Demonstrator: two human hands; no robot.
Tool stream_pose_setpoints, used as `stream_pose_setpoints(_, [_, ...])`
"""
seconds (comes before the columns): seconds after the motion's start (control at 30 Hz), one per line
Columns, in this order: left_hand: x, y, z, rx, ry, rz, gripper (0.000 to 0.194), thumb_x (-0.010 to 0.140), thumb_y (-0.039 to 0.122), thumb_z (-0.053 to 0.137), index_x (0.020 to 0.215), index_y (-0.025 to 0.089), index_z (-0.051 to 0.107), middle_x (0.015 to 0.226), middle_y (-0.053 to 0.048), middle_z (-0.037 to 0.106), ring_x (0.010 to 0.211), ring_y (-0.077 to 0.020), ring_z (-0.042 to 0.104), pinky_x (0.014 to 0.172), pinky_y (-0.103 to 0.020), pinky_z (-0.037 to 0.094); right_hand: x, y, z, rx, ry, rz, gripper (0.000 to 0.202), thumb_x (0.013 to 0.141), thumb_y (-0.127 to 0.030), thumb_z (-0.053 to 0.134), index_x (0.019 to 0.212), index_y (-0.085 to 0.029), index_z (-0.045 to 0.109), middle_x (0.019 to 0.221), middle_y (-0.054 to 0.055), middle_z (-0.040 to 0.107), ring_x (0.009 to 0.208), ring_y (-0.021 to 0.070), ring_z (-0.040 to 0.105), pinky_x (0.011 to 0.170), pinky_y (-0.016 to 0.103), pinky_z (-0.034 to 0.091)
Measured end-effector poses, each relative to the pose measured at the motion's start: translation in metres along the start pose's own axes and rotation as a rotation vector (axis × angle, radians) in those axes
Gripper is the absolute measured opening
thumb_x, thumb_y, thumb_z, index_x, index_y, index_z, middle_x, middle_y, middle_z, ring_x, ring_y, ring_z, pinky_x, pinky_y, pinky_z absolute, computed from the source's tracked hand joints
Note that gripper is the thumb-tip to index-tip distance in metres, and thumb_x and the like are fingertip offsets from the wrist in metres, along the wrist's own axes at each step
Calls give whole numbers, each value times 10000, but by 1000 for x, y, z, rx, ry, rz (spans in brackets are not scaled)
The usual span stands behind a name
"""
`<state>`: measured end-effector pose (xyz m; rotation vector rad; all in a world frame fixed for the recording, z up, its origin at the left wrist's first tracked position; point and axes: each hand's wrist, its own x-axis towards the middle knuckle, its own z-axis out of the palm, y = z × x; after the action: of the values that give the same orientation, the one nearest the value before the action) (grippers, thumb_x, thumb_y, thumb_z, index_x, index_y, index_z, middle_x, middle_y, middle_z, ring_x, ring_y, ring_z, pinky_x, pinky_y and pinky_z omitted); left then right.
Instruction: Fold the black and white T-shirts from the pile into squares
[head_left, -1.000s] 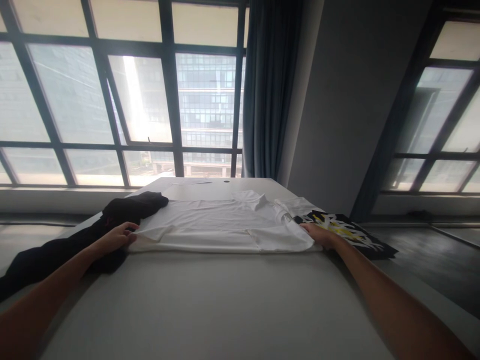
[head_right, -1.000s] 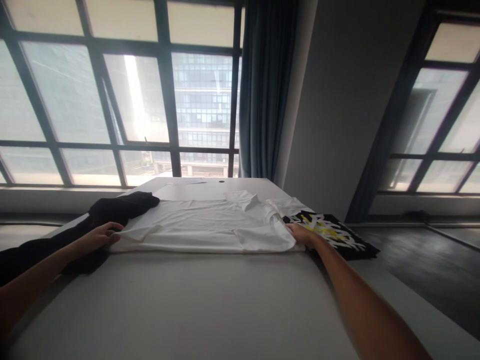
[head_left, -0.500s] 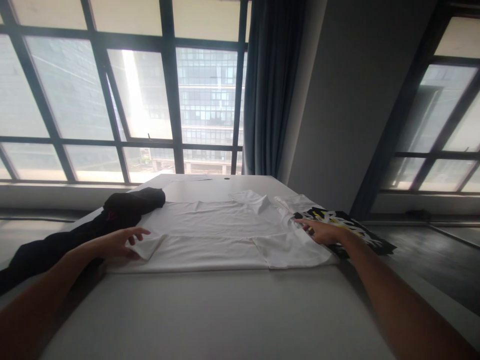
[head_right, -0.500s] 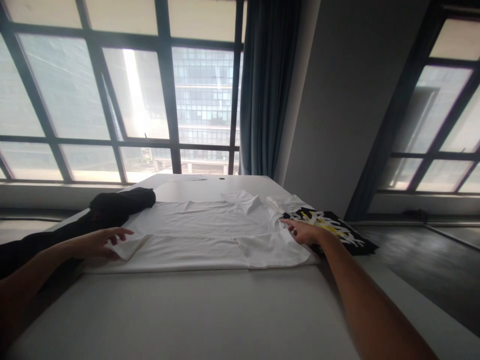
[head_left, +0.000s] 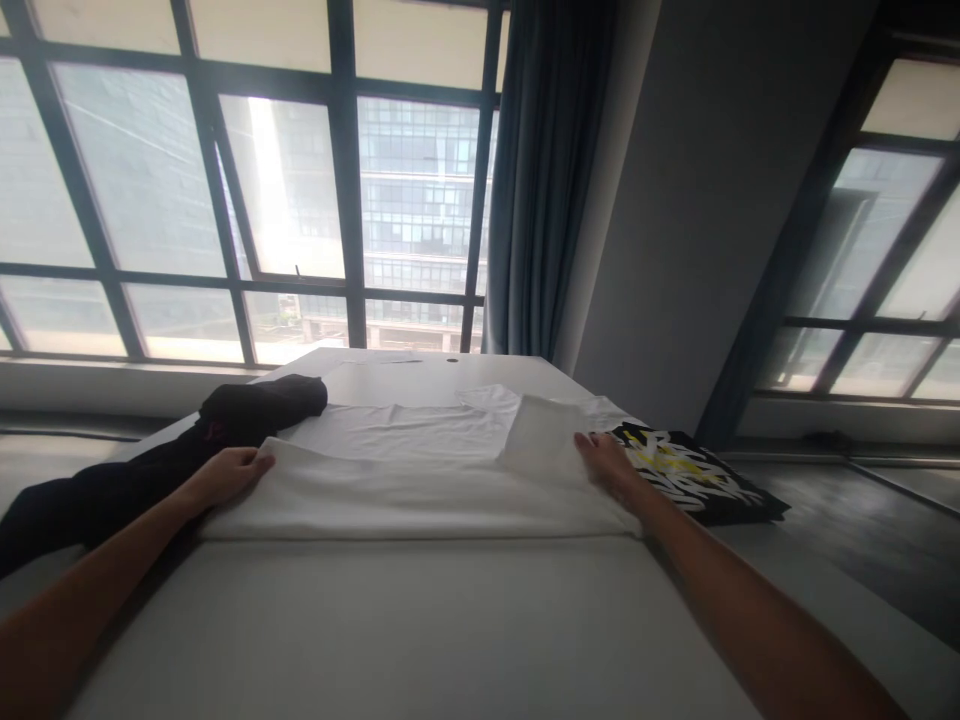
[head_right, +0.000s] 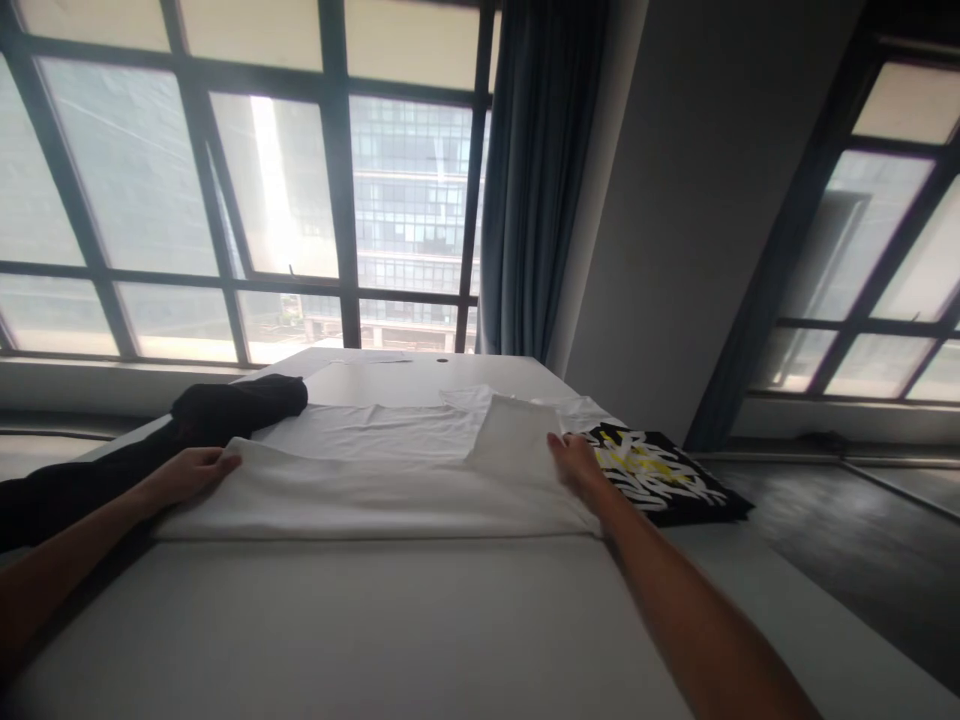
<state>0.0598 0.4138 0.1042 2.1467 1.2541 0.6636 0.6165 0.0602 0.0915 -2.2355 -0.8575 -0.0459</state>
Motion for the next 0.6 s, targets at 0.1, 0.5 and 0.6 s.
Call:
stream_pose_setpoints(0.1, [3, -2, 3, 44, -1, 6, 570, 512, 686, 678, 723, 158, 729, 726, -54, 758, 808, -306, 691, 670, -276, 501, 5, 2, 7, -61, -4, -7, 326, 793, -388, 660, 982, -129, 717, 860, 100, 726, 837, 235, 684, 741, 289, 503])
stream_pose_setpoints(0.5, [-4, 5, -12, 72, 9, 3, 554, 515, 649, 665, 729, 141, 720, 755, -77, 758, 774, -278, 685, 662, -270, 493, -10, -3, 13, -192, 149, -324, 380, 930, -194, 471, 1230, -156, 700, 1296, 114, 679, 1219, 221, 609, 1066, 278, 406])
stream_pose_setpoints(0.6, [-4, 3, -11, 48, -2, -15, 524, 500, 620, 684, 713, 143, 716, 741, -72, 752, 773, -283, 683, 648, -267, 501, -9, 0, 17, -244, 88, -291, 431, 914, -173, 471, 1300, -185, 663, 1368, 108, 632, 1273, 239, 576, 1070, 300, 401])
